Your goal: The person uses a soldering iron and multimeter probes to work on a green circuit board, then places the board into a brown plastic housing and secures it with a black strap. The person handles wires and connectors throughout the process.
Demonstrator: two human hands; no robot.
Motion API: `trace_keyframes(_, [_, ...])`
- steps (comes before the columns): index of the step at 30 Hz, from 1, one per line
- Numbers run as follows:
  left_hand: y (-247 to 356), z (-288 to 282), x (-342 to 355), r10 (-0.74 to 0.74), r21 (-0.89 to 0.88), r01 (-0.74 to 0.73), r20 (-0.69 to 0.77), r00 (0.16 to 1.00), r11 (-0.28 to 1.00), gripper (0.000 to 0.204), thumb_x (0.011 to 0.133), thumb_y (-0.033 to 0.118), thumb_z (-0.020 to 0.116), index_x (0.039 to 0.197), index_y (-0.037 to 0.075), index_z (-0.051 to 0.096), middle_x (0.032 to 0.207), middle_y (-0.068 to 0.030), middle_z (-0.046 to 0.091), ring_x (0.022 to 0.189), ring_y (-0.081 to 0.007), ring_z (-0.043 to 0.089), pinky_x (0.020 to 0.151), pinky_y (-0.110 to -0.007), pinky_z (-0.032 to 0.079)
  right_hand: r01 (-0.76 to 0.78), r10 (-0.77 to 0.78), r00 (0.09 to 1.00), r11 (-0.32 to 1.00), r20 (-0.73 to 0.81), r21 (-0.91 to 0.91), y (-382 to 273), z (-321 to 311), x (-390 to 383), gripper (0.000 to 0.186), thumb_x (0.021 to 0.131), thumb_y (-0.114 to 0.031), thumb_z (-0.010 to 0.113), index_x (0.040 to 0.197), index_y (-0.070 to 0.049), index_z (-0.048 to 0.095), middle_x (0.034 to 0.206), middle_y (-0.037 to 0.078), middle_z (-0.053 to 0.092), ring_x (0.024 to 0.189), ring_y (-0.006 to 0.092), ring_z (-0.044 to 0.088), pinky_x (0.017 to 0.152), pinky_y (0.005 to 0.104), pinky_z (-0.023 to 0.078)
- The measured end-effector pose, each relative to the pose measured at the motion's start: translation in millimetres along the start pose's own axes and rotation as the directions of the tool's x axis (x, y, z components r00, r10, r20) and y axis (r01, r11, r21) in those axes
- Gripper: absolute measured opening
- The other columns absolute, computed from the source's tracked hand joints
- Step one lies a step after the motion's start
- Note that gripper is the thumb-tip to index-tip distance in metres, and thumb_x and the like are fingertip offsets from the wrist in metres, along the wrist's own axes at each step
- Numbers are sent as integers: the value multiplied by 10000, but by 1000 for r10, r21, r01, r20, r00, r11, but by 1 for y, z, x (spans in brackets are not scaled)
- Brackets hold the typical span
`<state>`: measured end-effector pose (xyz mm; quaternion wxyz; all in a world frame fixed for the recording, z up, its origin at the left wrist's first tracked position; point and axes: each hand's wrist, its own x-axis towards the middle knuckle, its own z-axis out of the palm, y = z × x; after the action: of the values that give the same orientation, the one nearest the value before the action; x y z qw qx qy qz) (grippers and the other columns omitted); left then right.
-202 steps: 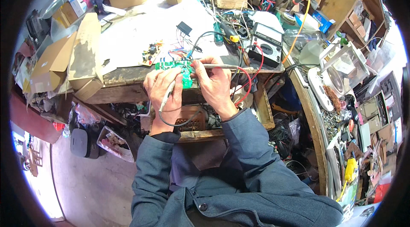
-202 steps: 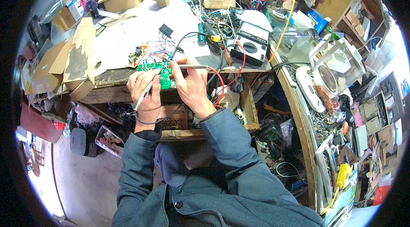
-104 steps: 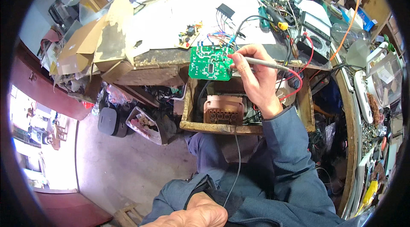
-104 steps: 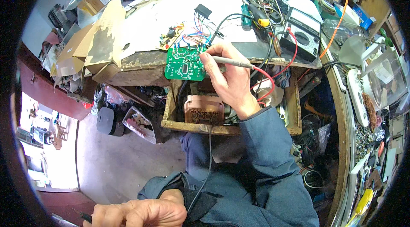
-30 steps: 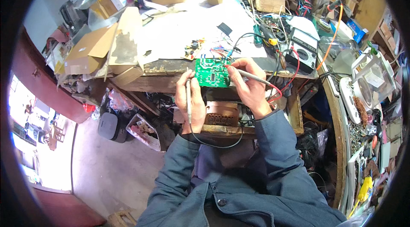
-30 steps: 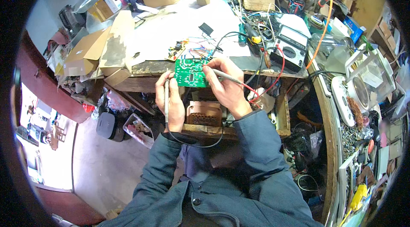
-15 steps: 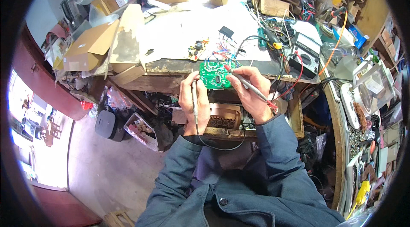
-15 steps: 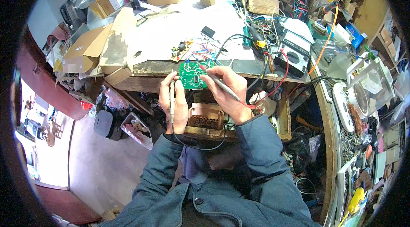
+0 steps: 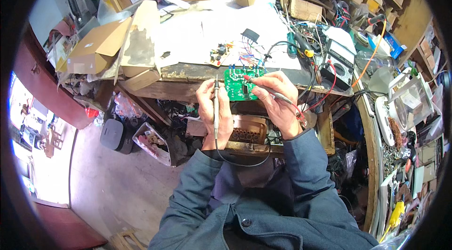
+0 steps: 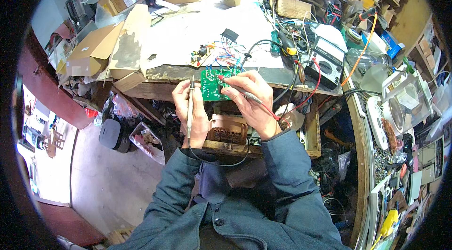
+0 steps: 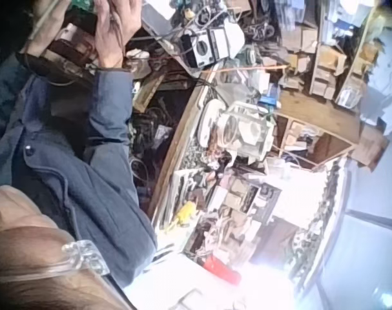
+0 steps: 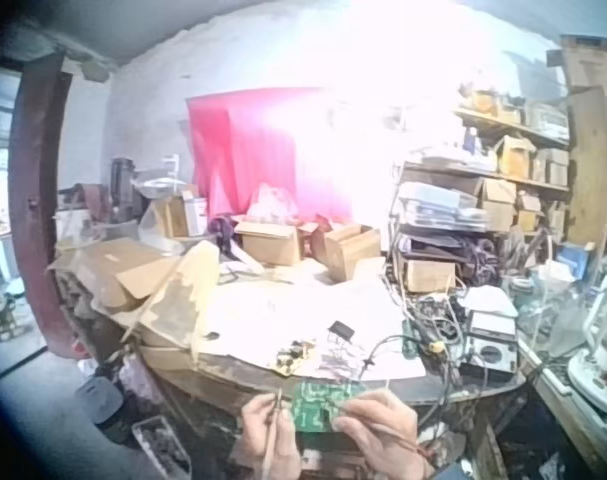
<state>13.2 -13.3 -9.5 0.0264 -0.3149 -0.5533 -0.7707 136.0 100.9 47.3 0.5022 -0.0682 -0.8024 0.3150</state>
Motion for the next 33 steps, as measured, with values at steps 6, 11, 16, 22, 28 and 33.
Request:
trace_keyframes(6, [4, -1, 4, 73, 80, -69, -49, 996, 994, 285, 1036, 195, 721, 1231, -7, 673, 1078, -73, 739, 963, -128, 665, 855, -289, 546, 36, -36, 999, 999, 12, 23, 2, 5, 2, 199, 918, -4, 786, 1107, -8, 725, 948, 109, 725, 815, 172, 715, 713, 302, 567])
trace_keyframes(11, [2, -4, 10, 182, 188, -182, 14, 983, 965, 267, 992, 182, 764, 1164, -19, 733, 1094, -133, 743, 977, -223, 708, 860, -346, 564, -40, 36, 998, 997, 50, 71, 1, 4, -4, 209, 931, 21, 748, 1135, -2, 709, 937, 99, 722, 785, 124, 688, 692, 271, 551])
trace_keyframes(16, [-1, -1, 12, 271, 227, -273, 42, 962, 935, 242, 981, 149, 767, 1161, -11, 740, 1131, -161, 736, 1015, -269, 720, 869, -376, 572, -10, 6, 999, 996, 39, 91, 1, 3, -3, 214, 926, 29, 743, 1135, -2, 710, 949, 104, 727, 784, 128, 685, 694, 270, 546])
trace_keyframes(22, [1, 0, 12, 255, 239, -257, 37, 966, 936, 239, 972, 119, 767, 1172, -11, 746, 1115, -149, 732, 999, -263, 711, 883, -365, 563, -65, 59, 996, 994, 63, 92, -1, 1, -3, 211, 926, 23, 743, 1133, 2, 710, 953, 116, 733, 803, 148, 698, 711, 279, 554])
trace_keyframes(28, [0, 1, 12, 252, 233, -253, 32, 967, 939, 226, 970, 107, 767, 1160, -15, 755, 1126, -138, 736, 1013, -240, 702, 920, -350, 554, -32, 28, 998, 996, 56, 80, 6, 2, -5, 192, 919, 6, 752, 1107, 4, 710, 950, 130, 732, 807, 192, 715, 722, 299, 564])
trace_keyframes(33, [1, 0, 11, 246, 250, -245, 28, 969, 937, 220, 976, 113, 762, 1158, -11, 757, 1129, -135, 734, 1030, -240, 697, 931, -353, 549, -82, 74, 995, 987, 62, 139, 5, 4, -6, 179, 910, 12, 752, 1086, 3, 718, 932, 119, 716, 789, 193, 696, 704, 307, 547])
